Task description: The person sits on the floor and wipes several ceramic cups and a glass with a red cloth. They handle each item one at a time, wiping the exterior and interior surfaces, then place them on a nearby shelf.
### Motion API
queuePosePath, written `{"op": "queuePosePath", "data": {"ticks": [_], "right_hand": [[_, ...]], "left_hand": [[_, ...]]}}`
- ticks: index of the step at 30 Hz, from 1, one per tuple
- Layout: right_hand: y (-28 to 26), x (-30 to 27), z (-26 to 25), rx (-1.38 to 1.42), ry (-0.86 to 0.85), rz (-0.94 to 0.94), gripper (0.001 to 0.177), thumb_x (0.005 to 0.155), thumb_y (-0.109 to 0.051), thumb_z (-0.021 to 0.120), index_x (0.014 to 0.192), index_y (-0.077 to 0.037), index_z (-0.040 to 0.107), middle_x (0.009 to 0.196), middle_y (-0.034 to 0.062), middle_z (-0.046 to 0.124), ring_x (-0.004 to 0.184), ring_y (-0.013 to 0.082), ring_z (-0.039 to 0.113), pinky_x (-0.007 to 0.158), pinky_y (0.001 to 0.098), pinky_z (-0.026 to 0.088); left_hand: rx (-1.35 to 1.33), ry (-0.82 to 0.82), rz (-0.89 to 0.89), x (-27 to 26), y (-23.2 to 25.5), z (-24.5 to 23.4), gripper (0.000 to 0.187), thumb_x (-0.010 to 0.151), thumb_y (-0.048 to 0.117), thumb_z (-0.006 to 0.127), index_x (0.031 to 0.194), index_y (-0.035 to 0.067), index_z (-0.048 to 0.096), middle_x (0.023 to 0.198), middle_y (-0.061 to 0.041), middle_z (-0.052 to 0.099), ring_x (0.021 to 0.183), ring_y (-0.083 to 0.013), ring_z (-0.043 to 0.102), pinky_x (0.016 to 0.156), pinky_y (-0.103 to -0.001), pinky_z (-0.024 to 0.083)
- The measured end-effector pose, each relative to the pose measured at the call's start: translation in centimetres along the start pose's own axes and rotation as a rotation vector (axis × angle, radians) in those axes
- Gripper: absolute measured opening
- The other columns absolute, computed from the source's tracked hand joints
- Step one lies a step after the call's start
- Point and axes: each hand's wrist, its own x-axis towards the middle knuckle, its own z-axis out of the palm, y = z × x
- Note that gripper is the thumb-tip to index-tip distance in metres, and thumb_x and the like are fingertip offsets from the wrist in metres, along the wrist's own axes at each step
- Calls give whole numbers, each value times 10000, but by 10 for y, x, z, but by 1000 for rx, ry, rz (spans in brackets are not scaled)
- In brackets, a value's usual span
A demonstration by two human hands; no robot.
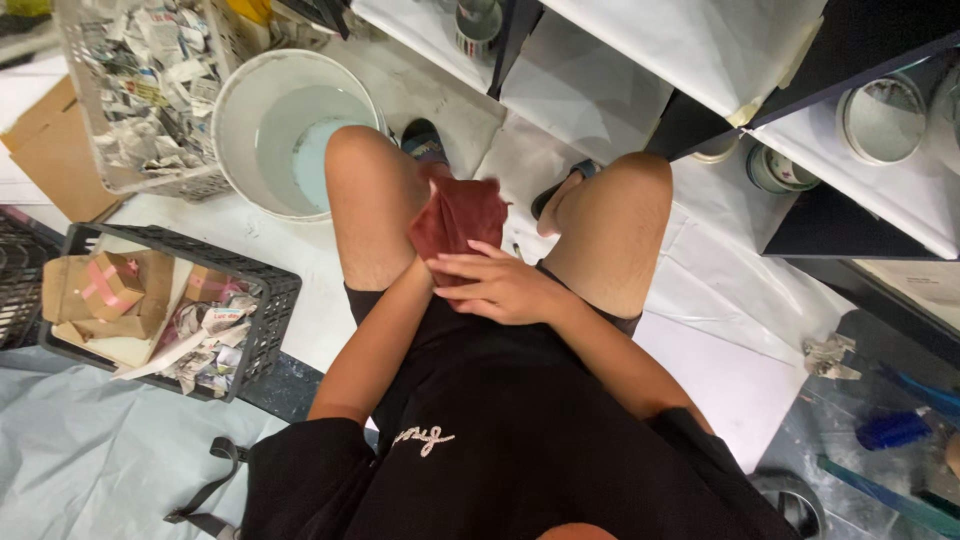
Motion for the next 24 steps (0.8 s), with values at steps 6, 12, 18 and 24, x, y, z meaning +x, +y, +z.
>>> {"op": "queuePosePath", "data": {"ticks": [6, 12, 18, 24], "right_hand": [[6, 16, -18, -176, 458, 161, 588, 853, -247, 813, 1397, -118, 632, 1505, 169, 516, 1370, 398, 512, 1149, 514, 417], [9, 25, 0, -178, 563, 187, 631, 779, -281, 850, 1351, -109, 648, 1446, 144, 558, 1310, 367, 546, 1123, 458, 446], [45, 6, 43, 363, 834, 370, 621, 966, -253, 644, 1468, 36, 419, 1447, 188, 519, 1351, 319, 508, 1155, 399, 379], [122, -29, 79, 1246, 847, 483, 517, 1091, -377, 440, 1380, 35, 560, 1308, 164, 647, 1221, 255, 607, 1081, 397, 449]], "left_hand": [[532, -112, 268, -21, -51, -31, 540, 1081, 294, 475, 1555, 99, 304, 1559, -83, 396, 1432, -209, 435, 1179, -375, 381], [-698, -166, -180, -11, -77, -44, 526, 1094, 340, 480, 1531, 73, 357, 1523, -124, 441, 1430, -238, 463, 1203, -399, 377], [160, -38, 69, -12, -58, -23, 467, 1011, 285, 627, 1374, 5, 536, 1301, -124, 637, 1188, -254, 643, 1034, -404, 516], [948, -265, 356, -13, -14, 23, 139, 944, 153, 676, 949, 16, 653, 888, -119, 676, 835, -321, 665, 782, -411, 544]]}}
